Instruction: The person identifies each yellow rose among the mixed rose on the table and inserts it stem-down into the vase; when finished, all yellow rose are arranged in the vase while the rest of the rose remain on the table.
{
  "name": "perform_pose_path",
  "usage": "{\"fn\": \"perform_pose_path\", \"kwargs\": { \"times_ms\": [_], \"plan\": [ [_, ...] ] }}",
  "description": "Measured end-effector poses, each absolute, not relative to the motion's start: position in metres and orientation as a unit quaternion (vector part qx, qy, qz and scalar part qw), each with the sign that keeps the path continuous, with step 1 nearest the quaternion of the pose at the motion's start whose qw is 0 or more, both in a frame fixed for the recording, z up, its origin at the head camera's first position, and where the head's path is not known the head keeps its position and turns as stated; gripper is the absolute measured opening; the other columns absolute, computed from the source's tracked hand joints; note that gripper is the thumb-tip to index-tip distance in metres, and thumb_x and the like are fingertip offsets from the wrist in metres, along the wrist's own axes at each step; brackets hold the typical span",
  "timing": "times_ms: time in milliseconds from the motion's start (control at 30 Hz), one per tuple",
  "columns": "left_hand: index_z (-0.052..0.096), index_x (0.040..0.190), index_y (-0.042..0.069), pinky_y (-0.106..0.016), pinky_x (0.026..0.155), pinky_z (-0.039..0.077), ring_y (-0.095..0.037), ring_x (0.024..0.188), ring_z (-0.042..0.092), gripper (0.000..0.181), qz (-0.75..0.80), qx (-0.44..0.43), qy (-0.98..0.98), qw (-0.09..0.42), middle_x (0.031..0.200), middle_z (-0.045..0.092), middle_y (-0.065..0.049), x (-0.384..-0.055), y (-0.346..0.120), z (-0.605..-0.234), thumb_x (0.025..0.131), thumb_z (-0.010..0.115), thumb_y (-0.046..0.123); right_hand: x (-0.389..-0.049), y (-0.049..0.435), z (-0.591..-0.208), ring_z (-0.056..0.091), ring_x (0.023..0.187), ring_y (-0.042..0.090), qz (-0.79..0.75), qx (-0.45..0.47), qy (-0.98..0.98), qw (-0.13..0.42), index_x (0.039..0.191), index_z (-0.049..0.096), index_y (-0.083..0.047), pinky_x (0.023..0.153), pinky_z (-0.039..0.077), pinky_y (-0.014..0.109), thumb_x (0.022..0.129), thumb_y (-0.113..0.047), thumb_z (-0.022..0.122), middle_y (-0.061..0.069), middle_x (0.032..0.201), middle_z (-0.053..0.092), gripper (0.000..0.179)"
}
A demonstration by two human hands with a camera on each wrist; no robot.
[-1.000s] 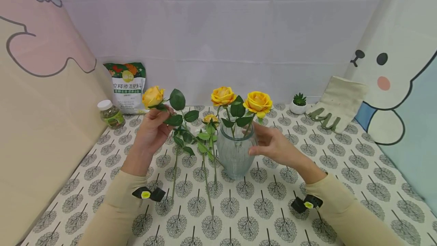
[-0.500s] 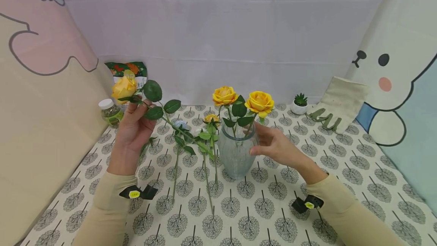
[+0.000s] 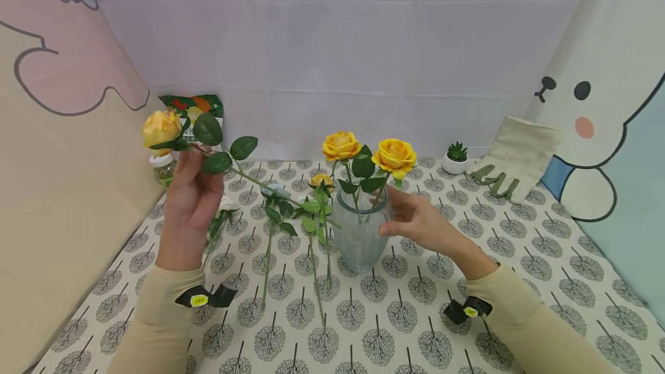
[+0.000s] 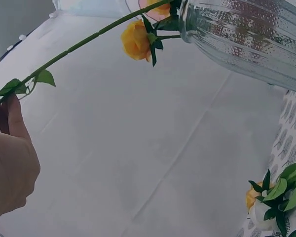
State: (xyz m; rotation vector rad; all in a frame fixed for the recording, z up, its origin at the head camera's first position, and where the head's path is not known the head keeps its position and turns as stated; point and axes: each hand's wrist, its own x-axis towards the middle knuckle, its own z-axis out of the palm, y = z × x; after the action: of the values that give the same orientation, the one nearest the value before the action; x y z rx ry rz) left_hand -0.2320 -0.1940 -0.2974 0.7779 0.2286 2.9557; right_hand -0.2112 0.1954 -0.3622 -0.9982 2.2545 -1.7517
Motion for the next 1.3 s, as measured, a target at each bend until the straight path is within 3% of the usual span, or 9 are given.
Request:
{"fn": "perform_pose_path", "kwargs": {
  "times_ms": [300,633,1000,1300],
  "plan": [
    [0.066,0.093,-0.008,-0.045,0.077,0.061,-0.037,0.083,0.07,0.016,0.974,0.225,0.028,-0.01,0.089,0.066,-0.025,-0.223,-0.19,-0.286,0.083,0.066,-0.022,-0.211,0.195,-0.362,0.051,0.131,0.038,-0.577,-0.334,0.743,0.056,0.155,0.029,0.001,0.102,0.049,0.036,0.083,-0.036,0.08,0.021,0.152,0.042,0.095],
    [0.067,0.092,-0.008,-0.042,0.069,0.063,-0.034,0.077,0.069,0.018,0.97,0.219,0.085,-0.065,0.087,0.067,-0.022,-0.215,-0.177,-0.277,0.081,0.068,-0.023,-0.21,0.198,-0.361,0.051,0.131,0.038,-0.582,-0.326,0.743,0.057,0.155,0.029,0.001,0.102,0.05,0.036,0.083,-0.034,0.08,0.021,0.151,0.042,0.094],
    [0.067,0.083,-0.014,-0.034,0.059,0.06,-0.031,0.069,0.067,0.016,0.941,0.219,0.186,-0.176,0.081,0.062,-0.018,-0.209,-0.15,-0.258,0.077,0.066,-0.029,-0.209,0.198,-0.362,0.051,0.131,0.038,-0.568,-0.311,0.76,0.062,0.156,0.026,0.001,0.102,0.049,0.037,0.085,-0.033,0.08,0.02,0.15,0.044,0.095],
    [0.064,0.101,-0.015,-0.035,0.067,0.062,-0.03,0.073,0.069,0.03,0.911,0.259,0.237,-0.215,0.085,0.065,-0.02,-0.207,-0.133,-0.257,0.076,0.062,-0.032,-0.209,0.196,-0.362,0.051,0.131,0.038,-0.562,-0.303,0.767,0.064,0.154,0.026,0.004,0.102,0.049,0.037,0.084,-0.034,0.08,0.023,0.152,0.041,0.096]
  ]
}}
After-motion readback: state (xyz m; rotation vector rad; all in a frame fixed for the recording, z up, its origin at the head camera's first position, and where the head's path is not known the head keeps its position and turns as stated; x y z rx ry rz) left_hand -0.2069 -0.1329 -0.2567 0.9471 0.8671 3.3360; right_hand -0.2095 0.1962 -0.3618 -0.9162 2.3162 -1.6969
